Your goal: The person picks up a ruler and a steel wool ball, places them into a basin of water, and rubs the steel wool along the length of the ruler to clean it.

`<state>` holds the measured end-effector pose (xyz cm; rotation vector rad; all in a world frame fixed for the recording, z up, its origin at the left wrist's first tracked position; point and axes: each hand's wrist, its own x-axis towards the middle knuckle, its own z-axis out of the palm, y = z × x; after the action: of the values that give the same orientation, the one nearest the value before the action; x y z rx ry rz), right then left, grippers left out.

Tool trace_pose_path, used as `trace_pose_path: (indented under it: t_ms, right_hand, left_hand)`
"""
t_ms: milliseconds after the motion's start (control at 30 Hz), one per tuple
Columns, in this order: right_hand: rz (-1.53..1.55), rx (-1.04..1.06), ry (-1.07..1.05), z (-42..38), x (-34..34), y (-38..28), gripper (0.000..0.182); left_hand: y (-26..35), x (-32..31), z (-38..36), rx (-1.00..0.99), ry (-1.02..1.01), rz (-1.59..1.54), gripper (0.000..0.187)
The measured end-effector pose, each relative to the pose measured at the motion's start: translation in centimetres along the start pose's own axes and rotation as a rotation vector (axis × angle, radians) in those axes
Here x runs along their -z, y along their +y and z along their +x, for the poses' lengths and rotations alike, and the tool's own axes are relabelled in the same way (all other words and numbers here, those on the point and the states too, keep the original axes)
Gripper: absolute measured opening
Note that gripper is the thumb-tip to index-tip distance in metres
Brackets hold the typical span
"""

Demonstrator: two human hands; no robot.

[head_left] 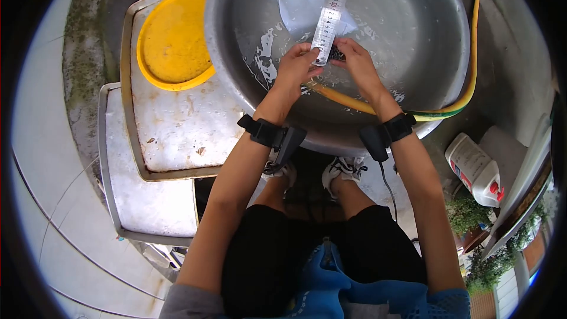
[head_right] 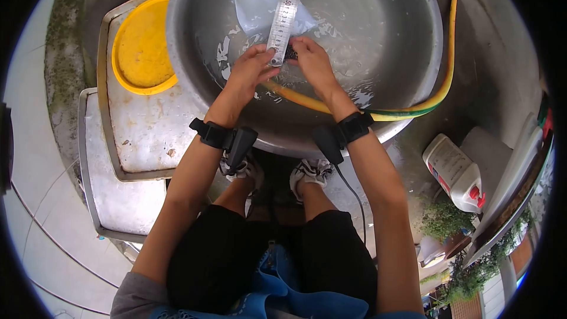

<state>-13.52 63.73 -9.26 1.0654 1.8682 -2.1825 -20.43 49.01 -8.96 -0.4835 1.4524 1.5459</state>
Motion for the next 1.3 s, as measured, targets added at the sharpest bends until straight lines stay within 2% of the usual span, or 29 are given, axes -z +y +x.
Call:
trace_pose_path:
  t_ms: [67,100,133,167,200,267,333,400,533,633,767,833,933,1067,1133,1167,1233,1300]
  right_hand:
    - [0.258,-0.193,-0.043,0.2,-0.7,-1.4,0.025]
    - [0.258,-0.191,-0.046,0.4,-0.9,-0.9,0.025]
    - [0.063,-0.058,-0.067,0.8,-1.3,-0.1,0.025]
    - [-0.133,0.075,-0.087,1.2,-1.4,0.7,0.024]
    - [-0.134,0.077,-0.090,1.1,-1.7,0.2,0.024]
    - [0.013,-0.055,-0.095,0.6,-2.4,-0.5,0.024]
    - [0.007,-0.063,-0.097,0.5,-2.5,-0.7,0.022]
    - [0.003,-0.070,-0.098,0.5,-2.7,-1.0,0.021]
    - [0.042,-0.031,-0.156,0.7,-2.9,-1.2,0.017]
    - [0.001,-0.044,-0.168,0.8,-2.6,-0.9,0.017]
    - [0.013,-0.026,-0.170,0.8,-3.2,-0.4,0.022]
    - [-0.022,-0.014,-0.191,0.7,-3.4,-1.1,0.025]
    - [-0.065,-0.001,-0.207,0.7,-3.7,-1.3,0.028]
    - [-0.149,0.027,-0.155,0.8,-4.2,-0.8,0.029]
    - [-0.116,0.044,-0.161,0.8,-4.3,-0.6,0.028]
    - [-0.089,0.061,-0.172,0.7,-4.3,-0.5,0.027]
    - [-0.080,0.055,-0.168,0.5,-4.4,-0.9,0.027]
    - [-0.071,0.047,-0.164,0.0,-4.4,-0.9,0.027]
  left_hand:
    - [0.5,0.1,-0.4,-0.035,0.028,0.096,0.022]
    - [0.8,0.2,-0.6,-0.066,0.054,0.189,0.022]
    - [0.7,0.2,-0.9,-0.068,0.057,0.188,0.022]
    - [0.5,0.3,-1.2,-0.074,-0.010,0.060,0.024]
    - [0.2,0.4,-1.2,-0.079,-0.076,-0.068,0.026]
    - [0.1,1.3,-0.8,-0.052,-0.119,-0.191,0.027]
    - [0.4,2.0,-0.5,-0.025,-0.160,-0.312,0.029]
    - [0.7,2.6,-0.2,-0.024,-0.069,-0.351,0.033]
    - [0.8,2.7,0.0,-0.026,-0.017,-0.352,0.033]
    - [1.0,2.8,0.1,-0.075,0.408,-0.345,0.032]
    - [-0.2,3.1,-2.2,-0.085,0.270,-0.347,0.031]
    - [-1.0,2.9,-3.5,0.002,0.149,-0.525,0.032]
    - [-1.7,2.6,-4.8,-0.030,0.150,-0.587,0.029]
    - [-1.7,1.7,-5.7,-0.143,0.103,-0.399,0.022]
    - [-1.8,1.2,-5.5,-0.263,0.114,-0.249,0.016]
    - [-1.9,1.1,-5.3,-0.261,0.113,-0.246,0.016]
    - [-2.1,1.0,-4.5,-0.445,0.189,-0.103,0.016]
    - [-1.8,1.3,-3.5,-0.450,0.235,-0.077,0.017]
